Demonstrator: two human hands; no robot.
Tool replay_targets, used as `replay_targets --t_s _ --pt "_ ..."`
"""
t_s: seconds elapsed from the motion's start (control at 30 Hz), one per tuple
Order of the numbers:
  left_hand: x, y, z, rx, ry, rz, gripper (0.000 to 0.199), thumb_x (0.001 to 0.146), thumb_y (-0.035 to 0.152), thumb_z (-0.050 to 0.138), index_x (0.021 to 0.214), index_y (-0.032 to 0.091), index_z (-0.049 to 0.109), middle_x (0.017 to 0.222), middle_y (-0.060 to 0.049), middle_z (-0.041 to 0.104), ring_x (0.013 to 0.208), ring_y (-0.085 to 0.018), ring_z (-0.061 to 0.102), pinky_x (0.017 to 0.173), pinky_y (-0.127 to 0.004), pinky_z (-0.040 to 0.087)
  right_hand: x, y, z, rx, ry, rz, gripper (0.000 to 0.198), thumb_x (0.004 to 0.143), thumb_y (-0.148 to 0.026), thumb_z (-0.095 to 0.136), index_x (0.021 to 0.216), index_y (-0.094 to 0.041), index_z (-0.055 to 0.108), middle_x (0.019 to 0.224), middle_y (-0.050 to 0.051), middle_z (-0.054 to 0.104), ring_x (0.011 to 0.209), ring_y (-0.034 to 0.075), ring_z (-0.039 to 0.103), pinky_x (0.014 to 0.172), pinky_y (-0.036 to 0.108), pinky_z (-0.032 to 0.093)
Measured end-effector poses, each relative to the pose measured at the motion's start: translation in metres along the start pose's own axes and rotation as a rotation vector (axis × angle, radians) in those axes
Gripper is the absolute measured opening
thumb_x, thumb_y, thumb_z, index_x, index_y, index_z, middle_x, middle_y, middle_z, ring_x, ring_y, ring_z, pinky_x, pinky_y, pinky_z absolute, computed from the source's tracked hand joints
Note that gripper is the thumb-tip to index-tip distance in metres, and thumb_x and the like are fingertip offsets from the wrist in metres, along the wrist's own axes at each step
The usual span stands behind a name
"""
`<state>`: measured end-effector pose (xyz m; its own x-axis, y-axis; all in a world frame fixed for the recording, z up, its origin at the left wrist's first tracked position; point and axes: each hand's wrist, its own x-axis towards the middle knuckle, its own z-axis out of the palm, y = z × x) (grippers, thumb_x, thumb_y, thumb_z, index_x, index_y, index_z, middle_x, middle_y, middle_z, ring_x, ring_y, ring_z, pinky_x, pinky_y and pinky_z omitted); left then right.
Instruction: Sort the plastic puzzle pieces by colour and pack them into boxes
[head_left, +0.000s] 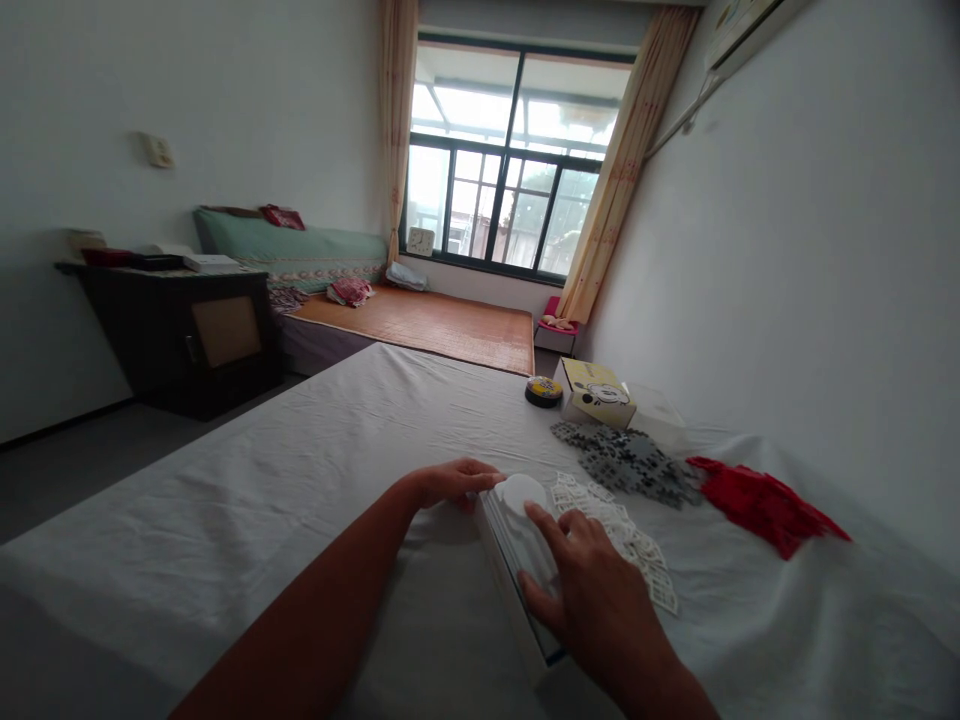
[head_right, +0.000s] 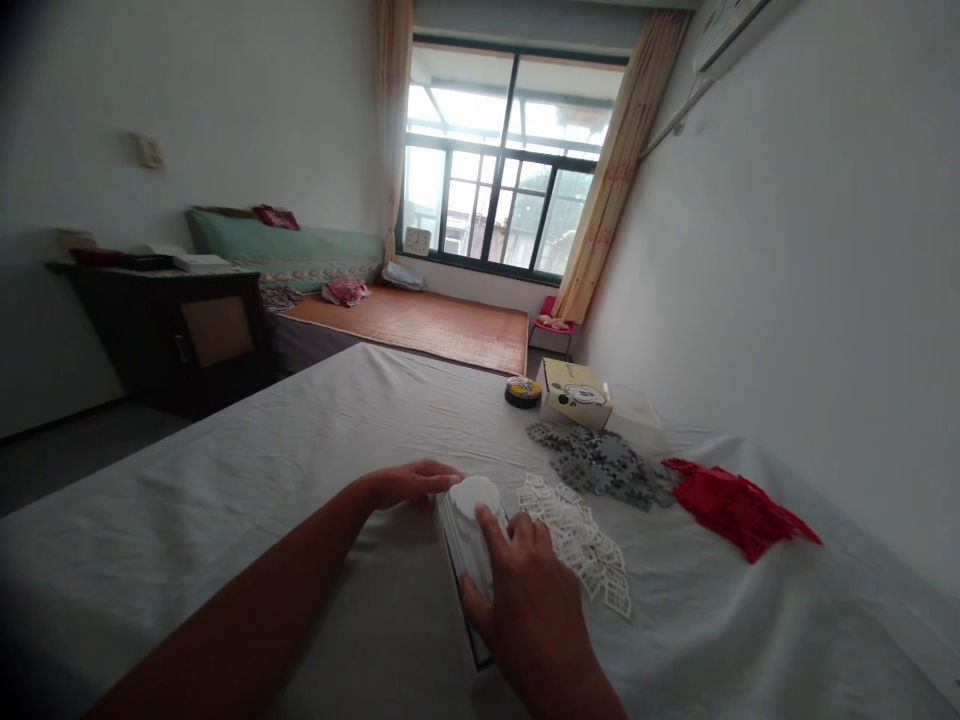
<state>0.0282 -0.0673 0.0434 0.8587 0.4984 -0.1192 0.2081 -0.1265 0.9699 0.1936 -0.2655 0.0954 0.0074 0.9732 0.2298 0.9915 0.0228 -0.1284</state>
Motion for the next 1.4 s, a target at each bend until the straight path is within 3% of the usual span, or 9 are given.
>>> replay_targets --t_s 0.33,0.43,0.53,0.63,0.73,0.87,1.0,1.17,1.4 --pt "0.003 -0.003 0.000 0.070 -0.024 0.011 0.060 0.076 0.063 0.057 0.119 0.022 0.064 0.105 -0.006 0.064 0.079 -0.016 0.053 0.061 -0.023 0.044 0.000 0.010 -0.002 0.017 -0.045 -0.037 0.058 0.078 -0.037 0.059 0.134 -0.033 0.046 0.105 0.007 0.060 0.097 0.027 0.059 0.074 0.037 0.052" --pt "0.001 -0.001 0.000 0.072 -0.052 0.040 0.056 0.079 0.062 0.055 0.117 0.022 0.066 0.101 -0.006 0.064 0.081 -0.017 0.053 0.061 -0.023 0.044 -0.006 0.019 -0.004 0.061 0.024 -0.047 0.066 0.078 -0.047 0.060 0.139 -0.030 0.039 0.121 0.009 0.058 0.111 0.030 0.053 0.085 0.044 0.050" --pt "-0.001 0.002 0.001 0.077 -0.036 0.036 0.053 0.080 0.062 0.054 0.113 0.023 0.067 0.101 -0.005 0.064 0.084 -0.018 0.052 0.061 -0.022 0.044 -0.020 0.027 0.005 0.140 0.107 -0.043 0.085 0.077 -0.053 0.060 0.147 -0.023 0.021 0.142 0.013 0.042 0.128 0.032 0.040 0.099 0.049 0.041" --pt "-0.001 0.005 0.002 0.084 -0.022 0.015 0.055 0.079 0.064 0.053 0.112 0.022 0.068 0.098 -0.005 0.064 0.082 -0.017 0.052 0.060 -0.021 0.043 -0.035 0.027 0.025 0.214 0.052 0.017 0.107 0.069 -0.048 0.068 0.149 -0.021 0.003 0.149 0.016 0.030 0.134 0.037 0.031 0.101 0.053 0.038" --pt "0.000 0.007 0.003 0.080 -0.004 -0.008 0.057 0.079 0.065 0.052 0.113 0.022 0.067 0.099 -0.005 0.064 0.081 -0.017 0.052 0.058 -0.020 0.042 -0.041 0.021 0.039 0.275 -0.018 0.084 0.114 0.064 -0.039 0.070 0.149 -0.023 -0.005 0.150 0.017 0.028 0.133 0.038 0.033 0.099 0.054 0.040" --pt "0.002 0.009 0.002 0.053 0.079 -0.045 0.057 0.080 0.066 0.050 0.112 0.022 0.067 0.110 -0.007 0.064 0.090 -0.020 0.052 0.060 -0.020 0.043 -0.038 0.020 0.033 0.313 -0.016 0.115 0.110 0.062 -0.029 0.066 0.149 -0.022 -0.001 0.145 0.017 0.036 0.127 0.036 0.039 0.097 0.051 0.041" --pt "0.003 0.008 -0.001 0.036 0.143 -0.091 0.060 0.077 0.068 0.050 0.114 0.023 0.066 0.112 -0.008 0.064 0.089 -0.020 0.056 0.062 -0.022 0.045 -0.047 0.039 0.019 0.362 0.038 0.131 0.111 0.061 -0.022 0.063 0.149 -0.022 -0.004 0.143 0.015 0.039 0.128 0.033 0.039 0.101 0.050 0.038" --pt "0.006 0.005 -0.003 0.053 0.157 -0.113 0.059 0.077 0.068 0.050 0.115 0.026 0.065 0.113 -0.007 0.064 0.090 -0.021 0.057 0.061 -0.022 0.046 -0.082 0.108 -0.001 0.253 0.278 0.227 0.099 0.070 -0.022 0.057 0.148 -0.023 -0.003 0.148 0.014 0.031 0.134 0.028 0.033 0.106 0.047 0.035" --pt "0.006 0.006 -0.001 0.058 0.221 -0.127 0.059 0.075 0.069 0.052 0.114 0.026 0.067 0.113 -0.007 0.064 0.090 -0.023 0.058 0.058 -0.023 0.047 -0.151 0.300 -0.019 -0.083 0.438 0.552 0.085 0.076 -0.041 0.051 0.147 -0.016 0.012 0.141 0.018 0.039 0.118 0.031 0.051 0.098 0.048 0.042"
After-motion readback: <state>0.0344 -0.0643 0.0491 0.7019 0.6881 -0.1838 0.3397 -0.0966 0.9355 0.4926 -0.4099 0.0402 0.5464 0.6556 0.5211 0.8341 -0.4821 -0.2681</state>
